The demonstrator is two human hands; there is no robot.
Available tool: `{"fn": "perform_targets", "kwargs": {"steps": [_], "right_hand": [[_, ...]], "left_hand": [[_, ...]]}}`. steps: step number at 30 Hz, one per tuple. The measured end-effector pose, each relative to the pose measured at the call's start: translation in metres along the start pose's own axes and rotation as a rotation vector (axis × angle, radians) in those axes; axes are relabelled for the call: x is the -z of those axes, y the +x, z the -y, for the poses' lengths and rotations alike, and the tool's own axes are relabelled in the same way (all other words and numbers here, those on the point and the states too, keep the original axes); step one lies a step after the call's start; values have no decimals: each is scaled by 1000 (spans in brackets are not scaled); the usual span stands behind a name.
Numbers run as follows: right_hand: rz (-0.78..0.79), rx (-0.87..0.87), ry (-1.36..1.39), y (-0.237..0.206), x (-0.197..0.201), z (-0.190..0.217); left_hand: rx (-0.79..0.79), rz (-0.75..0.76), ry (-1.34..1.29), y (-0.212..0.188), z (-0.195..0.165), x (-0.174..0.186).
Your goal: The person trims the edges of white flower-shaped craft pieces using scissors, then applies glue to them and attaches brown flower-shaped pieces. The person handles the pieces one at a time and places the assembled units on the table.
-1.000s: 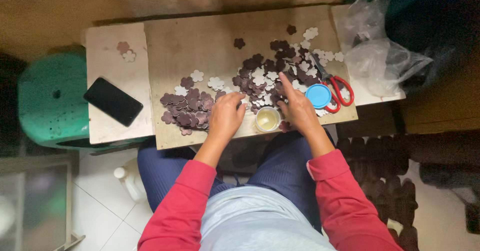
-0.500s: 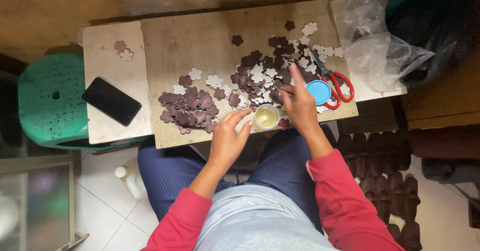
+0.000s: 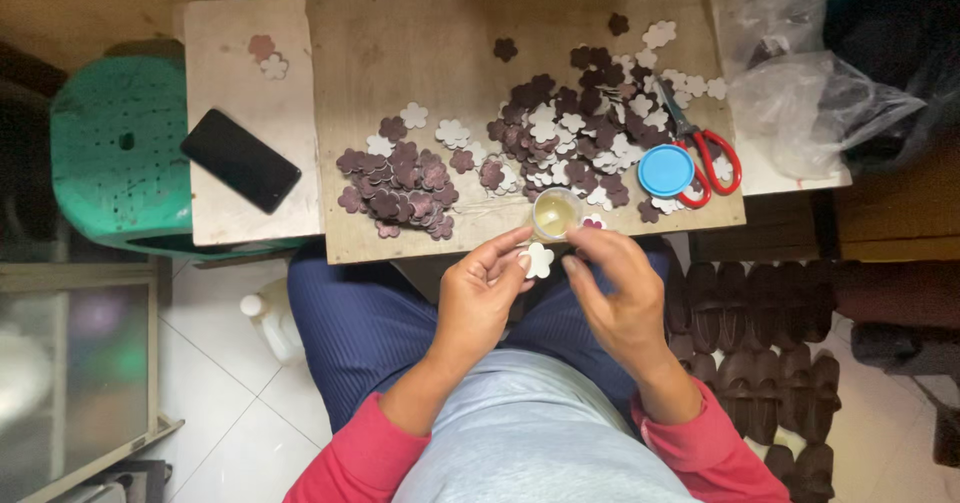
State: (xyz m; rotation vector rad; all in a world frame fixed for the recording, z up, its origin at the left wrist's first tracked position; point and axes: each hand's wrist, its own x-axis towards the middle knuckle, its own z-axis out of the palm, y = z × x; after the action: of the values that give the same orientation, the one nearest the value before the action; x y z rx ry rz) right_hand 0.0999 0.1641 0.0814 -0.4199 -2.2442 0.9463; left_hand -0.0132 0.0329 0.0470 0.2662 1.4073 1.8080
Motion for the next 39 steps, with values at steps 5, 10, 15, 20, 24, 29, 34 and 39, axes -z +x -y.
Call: {"fn": "perform_targets", "kwargs": {"steps": [5,10,15,20,24,29,34,39], "right_hand": [[94,154,-141,-1,-1,14],[86,234,-176,-1,-5,18],[98,337,-279,0,-4,20],[94,366,-385,2,-2,19],[95,367,-371,-2,-6,21],[93,405,-424,-1,-7,18],[87,413,-473,-3,-6,17],[46,422,-350,-5,3,17]], "left_hand": [[-33,-23,44,-6,-11,4],[-55,-3,46,-10,-14,4],[8,-16,21,-10,-15,5],[37,-27,49,-12,-14,7],[42,-23,54,-12,-12,9],[56,-11,32,-11,-9,11],[65,-32,17,-11,-7,13],[31,-41,3,-6,-6,17]]}}
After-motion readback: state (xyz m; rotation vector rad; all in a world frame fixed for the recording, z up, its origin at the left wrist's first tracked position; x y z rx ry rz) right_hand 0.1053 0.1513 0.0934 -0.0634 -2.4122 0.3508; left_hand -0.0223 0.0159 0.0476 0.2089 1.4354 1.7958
